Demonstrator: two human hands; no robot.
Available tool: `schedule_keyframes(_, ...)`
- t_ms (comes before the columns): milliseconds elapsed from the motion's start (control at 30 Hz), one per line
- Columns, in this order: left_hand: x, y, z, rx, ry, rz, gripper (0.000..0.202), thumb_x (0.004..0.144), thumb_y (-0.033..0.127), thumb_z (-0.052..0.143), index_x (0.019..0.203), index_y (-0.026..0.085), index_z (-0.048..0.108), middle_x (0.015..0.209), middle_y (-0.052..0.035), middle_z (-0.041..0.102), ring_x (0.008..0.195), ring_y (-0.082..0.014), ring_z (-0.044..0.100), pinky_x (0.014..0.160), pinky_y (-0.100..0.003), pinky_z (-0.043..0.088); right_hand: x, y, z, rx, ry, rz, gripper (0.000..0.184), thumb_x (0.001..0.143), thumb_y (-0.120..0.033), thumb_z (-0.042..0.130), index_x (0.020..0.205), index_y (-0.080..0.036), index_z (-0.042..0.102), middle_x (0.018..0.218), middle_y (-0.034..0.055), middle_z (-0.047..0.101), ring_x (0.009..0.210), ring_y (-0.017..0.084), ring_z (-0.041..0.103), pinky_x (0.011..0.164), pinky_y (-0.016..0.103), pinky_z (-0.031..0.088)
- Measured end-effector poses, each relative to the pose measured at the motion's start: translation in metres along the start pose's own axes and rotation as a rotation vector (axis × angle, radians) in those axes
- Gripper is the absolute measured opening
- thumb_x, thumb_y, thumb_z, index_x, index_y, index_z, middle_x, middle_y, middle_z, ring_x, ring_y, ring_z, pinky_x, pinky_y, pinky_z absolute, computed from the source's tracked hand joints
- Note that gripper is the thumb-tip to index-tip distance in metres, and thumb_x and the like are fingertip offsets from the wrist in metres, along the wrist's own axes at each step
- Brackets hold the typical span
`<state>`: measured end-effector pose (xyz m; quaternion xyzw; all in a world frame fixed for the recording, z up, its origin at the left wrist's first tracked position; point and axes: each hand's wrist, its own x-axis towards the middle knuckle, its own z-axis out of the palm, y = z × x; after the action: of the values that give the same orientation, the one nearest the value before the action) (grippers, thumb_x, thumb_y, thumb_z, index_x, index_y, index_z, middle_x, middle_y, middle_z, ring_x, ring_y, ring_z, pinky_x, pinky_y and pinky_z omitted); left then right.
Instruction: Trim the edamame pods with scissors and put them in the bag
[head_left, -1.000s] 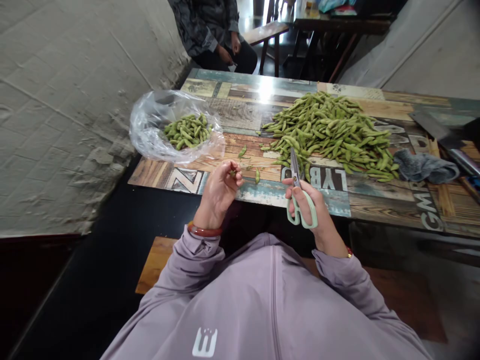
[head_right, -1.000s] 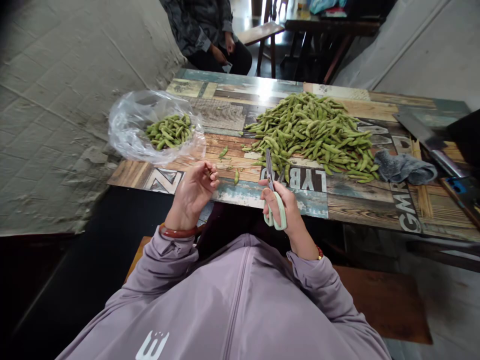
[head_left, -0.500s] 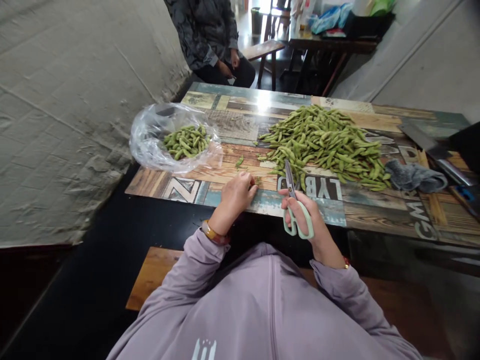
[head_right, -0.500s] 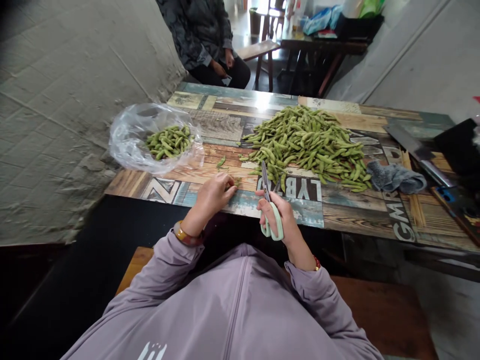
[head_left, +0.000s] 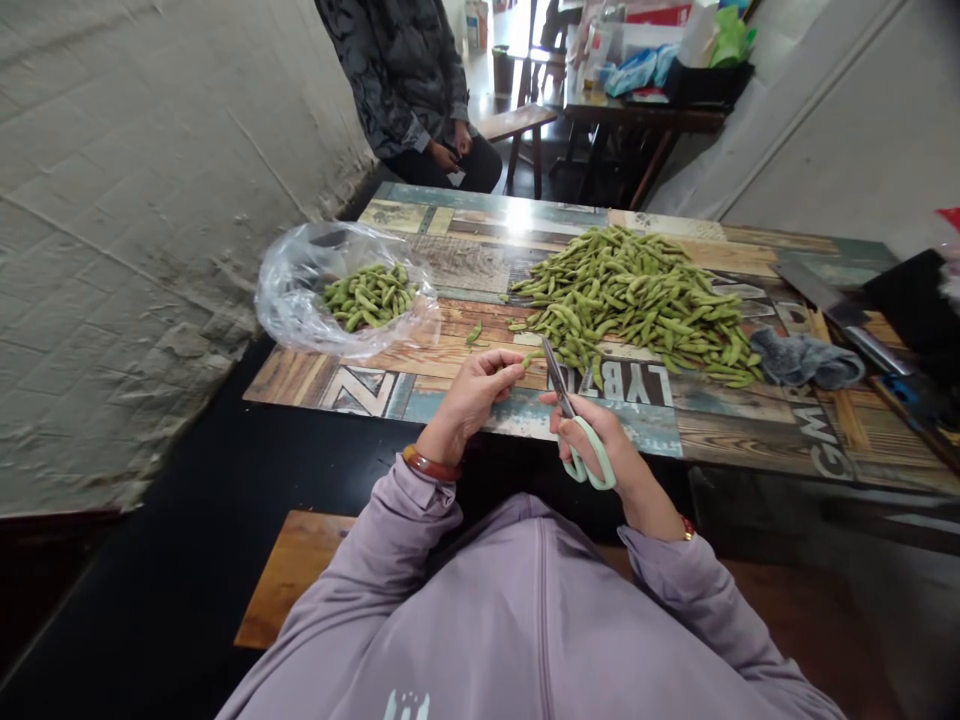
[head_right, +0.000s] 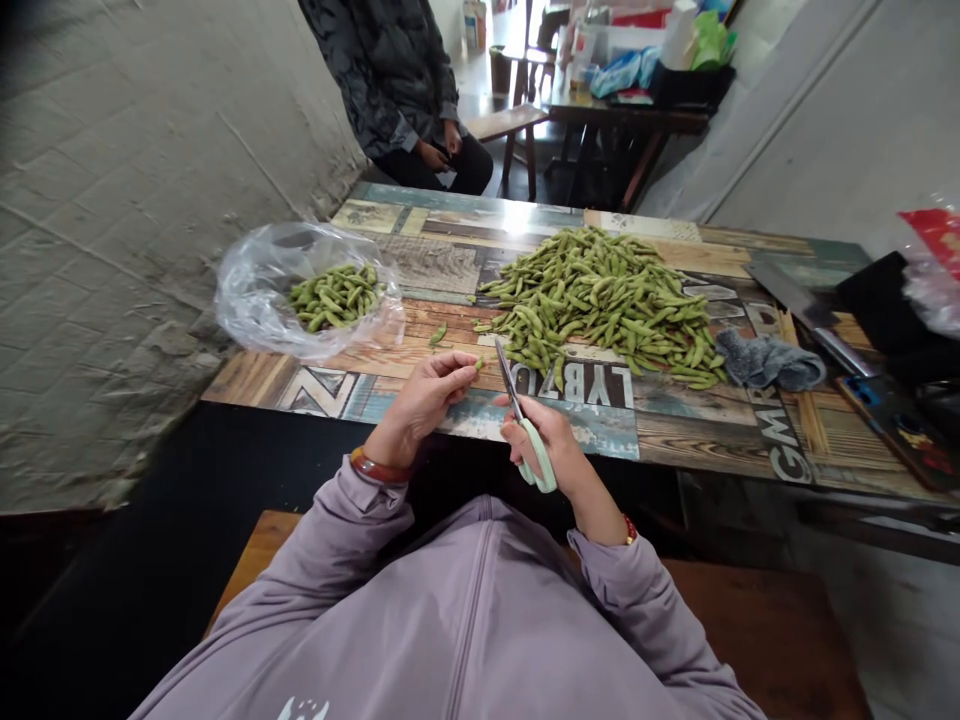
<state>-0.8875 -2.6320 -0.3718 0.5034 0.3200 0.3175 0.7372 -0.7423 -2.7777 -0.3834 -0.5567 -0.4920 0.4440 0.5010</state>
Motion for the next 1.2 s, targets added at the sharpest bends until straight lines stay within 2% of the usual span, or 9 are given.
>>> schedule_keyframes(233, -0.003, -0.002, -0.004, 0.006, -0.063, 0.046, 0.033, 0.067, 0.039, 0.084, 0.079, 0.014, 0.066, 0.060, 0.0051, 0.050, 0.048, -0.0033, 0.033, 0.047, -0.021, 0.020, -0.003, -0.004, 0.003, 0.061, -0.117, 0.038, 0.051, 0.092, -0.057, 0.054, 0.128, -0.020, 0.055, 0.092, 0.0027, 0.058, 0.063, 0.012, 0.061, 0.055, 0.026, 0.053)
schedule_keyframes(367, -0.005, -0.002, -0.005, 0.049, -0.068, 0.060, 0.033, 0.068, 0.039, 0.083, 0.078, 0.013, 0.064, 0.063, 0.0048, 0.050, 0.049, -0.0036, 0.032, 0.048, -0.021, 0.021, -0.007, -0.009, 0.007, -0.069, -0.114, 0.093, 0.051, 0.091, -0.056, 0.056, 0.126, -0.019, 0.056, 0.091, 0.0021, 0.056, 0.060, 0.010, 0.057, 0.052, 0.025, 0.053)
schedule_keyframes(667, -0.010, 0.002, -0.006, 0.113, -0.117, 0.097, 0.031, 0.071, 0.037, 0.079, 0.072, 0.014, 0.060, 0.065, 0.0038, 0.051, 0.053, -0.0045, 0.035, 0.052, -0.021, 0.025, -0.006, -0.014, 0.012, -0.295, -0.079, 0.001, 0.046, 0.093, -0.047, 0.057, 0.127, -0.016, 0.059, 0.093, 0.0052, 0.061, 0.070, 0.013, 0.058, 0.060, 0.025, 0.052)
schedule_keyframes(867, -0.013, 0.003, -0.006, 0.129, -0.135, 0.094, 0.026, 0.070, 0.034, 0.079, 0.071, 0.014, 0.062, 0.066, 0.0024, 0.053, 0.057, -0.0065, 0.039, 0.056, -0.021, 0.030, -0.005, -0.010, 0.015, -0.297, -0.038, 0.018, 0.045, 0.093, -0.049, 0.056, 0.125, -0.018, 0.061, 0.091, 0.0046, 0.061, 0.064, 0.013, 0.057, 0.054, 0.023, 0.051)
schedule_keyframes(1200, -0.012, 0.002, -0.006, 0.128, -0.137, 0.103, 0.025, 0.069, 0.034, 0.079, 0.071, 0.014, 0.064, 0.068, 0.0018, 0.056, 0.060, -0.0079, 0.043, 0.058, -0.022, 0.032, -0.004, -0.006, 0.025, -0.109, -0.009, 0.146, 0.049, 0.093, -0.055, 0.052, 0.119, -0.015, 0.062, 0.069, -0.0015, 0.059, 0.041, 0.009, 0.051, 0.039, 0.022, 0.042)
